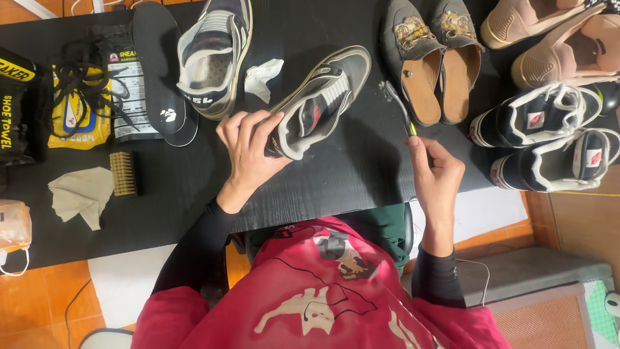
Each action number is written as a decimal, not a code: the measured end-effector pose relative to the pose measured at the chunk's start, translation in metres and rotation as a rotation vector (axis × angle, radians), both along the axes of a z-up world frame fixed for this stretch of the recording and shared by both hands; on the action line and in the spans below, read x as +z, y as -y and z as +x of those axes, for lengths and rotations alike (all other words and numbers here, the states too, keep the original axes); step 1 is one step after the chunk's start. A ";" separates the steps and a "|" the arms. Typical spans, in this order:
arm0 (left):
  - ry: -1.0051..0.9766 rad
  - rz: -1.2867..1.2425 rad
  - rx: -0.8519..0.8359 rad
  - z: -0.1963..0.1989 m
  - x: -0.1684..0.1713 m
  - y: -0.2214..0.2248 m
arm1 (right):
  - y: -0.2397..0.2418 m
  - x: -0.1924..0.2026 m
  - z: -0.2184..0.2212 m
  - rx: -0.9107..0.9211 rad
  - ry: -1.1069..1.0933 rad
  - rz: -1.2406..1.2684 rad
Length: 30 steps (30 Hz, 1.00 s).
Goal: The person brushes the midsole and upper of a sneaker with a small brush, applying a cleaning agent.
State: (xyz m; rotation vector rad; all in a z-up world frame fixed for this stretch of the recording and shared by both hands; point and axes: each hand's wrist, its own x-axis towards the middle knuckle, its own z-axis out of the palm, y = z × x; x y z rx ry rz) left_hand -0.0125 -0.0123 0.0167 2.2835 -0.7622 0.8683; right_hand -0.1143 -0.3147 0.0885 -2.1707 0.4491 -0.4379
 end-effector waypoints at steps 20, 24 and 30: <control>-0.184 -0.118 0.317 -0.034 0.030 0.040 | 0.011 -0.035 -0.020 -0.062 0.012 0.153; -0.181 -0.124 0.387 -0.042 0.033 0.053 | 0.018 -0.036 -0.023 -0.057 0.028 0.165; -0.247 -0.133 0.361 -0.049 0.029 0.053 | 0.033 -0.038 -0.033 -0.115 -0.007 0.166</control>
